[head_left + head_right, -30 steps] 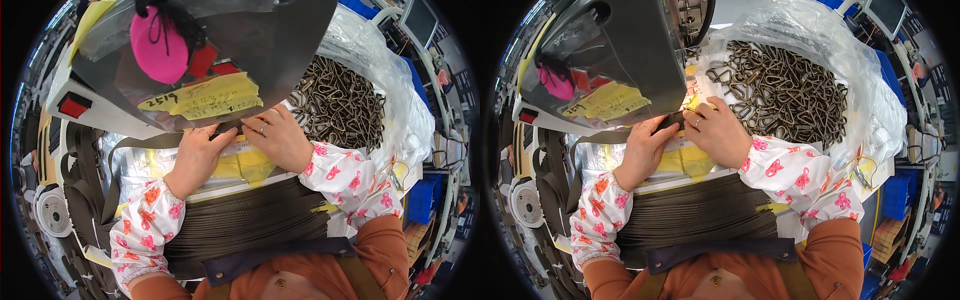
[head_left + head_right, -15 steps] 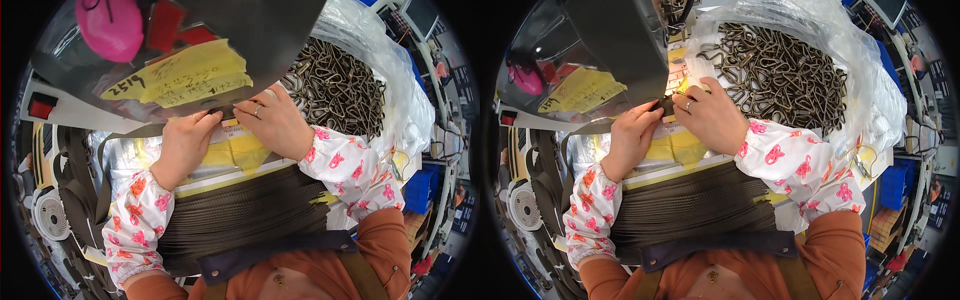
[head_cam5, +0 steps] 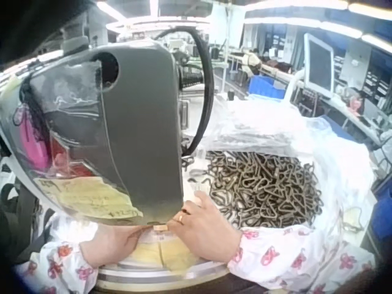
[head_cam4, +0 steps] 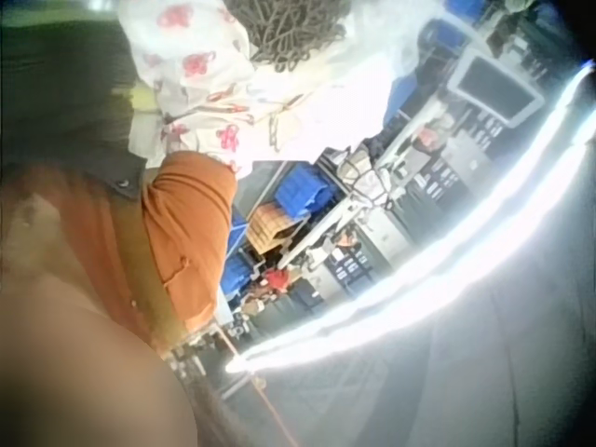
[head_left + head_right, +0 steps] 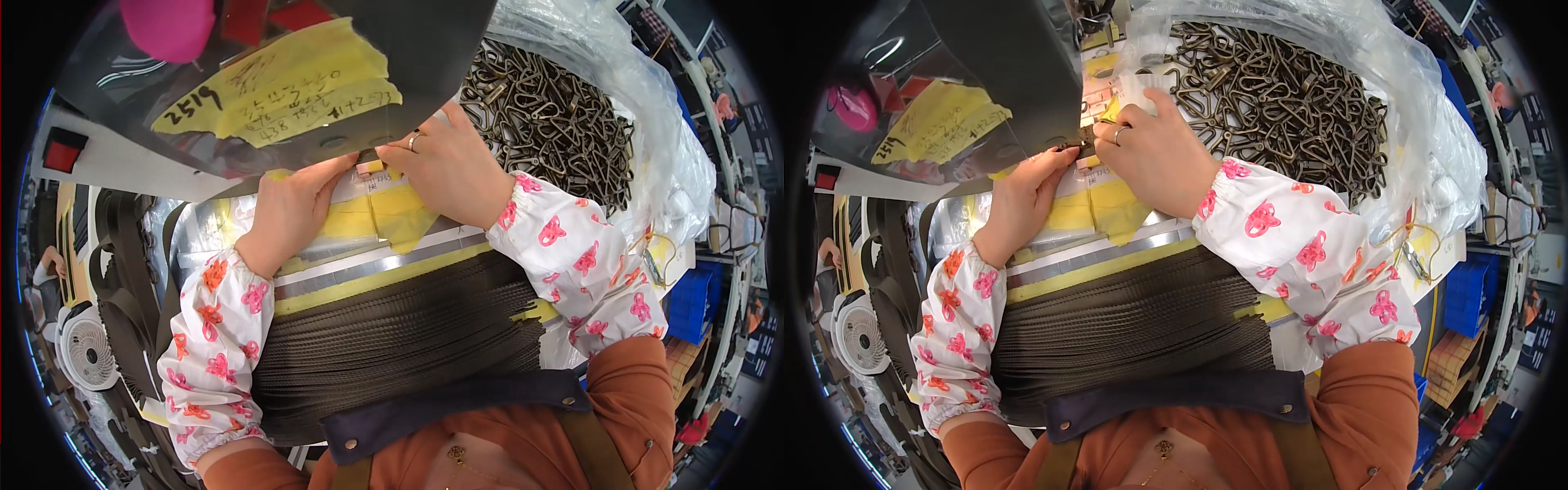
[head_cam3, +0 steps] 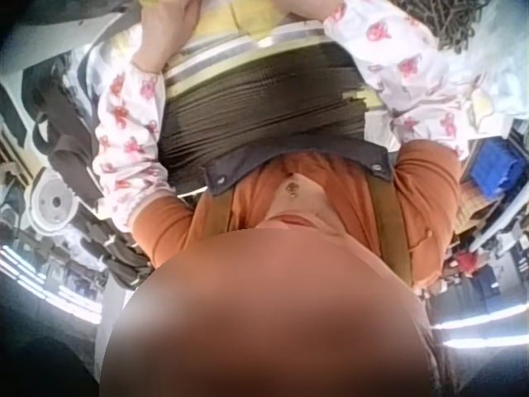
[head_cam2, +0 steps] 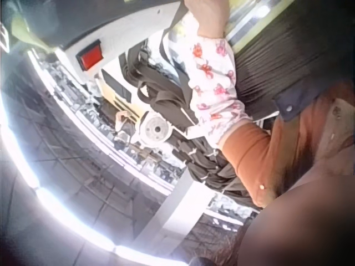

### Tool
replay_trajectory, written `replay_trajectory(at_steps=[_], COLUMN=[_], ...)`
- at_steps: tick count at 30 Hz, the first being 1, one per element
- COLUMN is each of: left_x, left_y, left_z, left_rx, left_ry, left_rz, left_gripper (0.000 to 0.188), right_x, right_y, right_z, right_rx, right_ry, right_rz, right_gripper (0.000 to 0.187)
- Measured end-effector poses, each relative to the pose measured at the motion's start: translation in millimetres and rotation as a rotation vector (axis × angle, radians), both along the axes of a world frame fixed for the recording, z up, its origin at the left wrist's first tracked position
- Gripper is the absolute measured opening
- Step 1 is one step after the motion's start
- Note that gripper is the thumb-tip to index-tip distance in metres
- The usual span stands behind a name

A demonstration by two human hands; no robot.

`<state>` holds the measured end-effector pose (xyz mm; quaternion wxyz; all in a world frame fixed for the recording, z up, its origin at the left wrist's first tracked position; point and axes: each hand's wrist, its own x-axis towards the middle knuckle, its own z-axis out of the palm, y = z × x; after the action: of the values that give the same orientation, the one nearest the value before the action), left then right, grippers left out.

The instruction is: The recorder is using a sewing machine to attach hardware and sew together lengths of heavy webbing to form adjustable straps, likely for bags or luggage.

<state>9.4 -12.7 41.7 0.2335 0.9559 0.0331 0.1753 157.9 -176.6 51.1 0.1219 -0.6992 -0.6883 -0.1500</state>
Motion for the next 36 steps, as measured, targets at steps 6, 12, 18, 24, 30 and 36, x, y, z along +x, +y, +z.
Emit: replay_trajectory(at_steps=[6,12,18,24,30,36], left_x=[2,2,-1,-5,-8,-4], left_y=[8,14,24,9,-2,-2], left_z=[-2,-10,-21,-7,12,21], left_rx=[0.042,0.079,0.125,0.119,0.062,0.267], left_ry=[0.332,0.321,0.269,0.260,0.042,-0.020], left_rz=[0.162,0.182,0.145,0.093,-0.105,-0.262], left_gripper=[0.022,0.024,0.025,0.026,0.018,0.010], right_x=[3,4,3,1,-9,-11], right_y=[4,5,8,5,-6,-5], right_z=[3,4,4,0,4,5], right_rx=[-0.034,-0.080,-0.043,-0.073,0.040,0.061], right_ry=[-0.026,-0.053,-0.030,0.031,0.142,0.102], right_rz=[-0.051,-0.043,-0.031,-0.025,0.077,0.092], right_gripper=[0.020,0.026,0.028,0.028,0.021,0.017])
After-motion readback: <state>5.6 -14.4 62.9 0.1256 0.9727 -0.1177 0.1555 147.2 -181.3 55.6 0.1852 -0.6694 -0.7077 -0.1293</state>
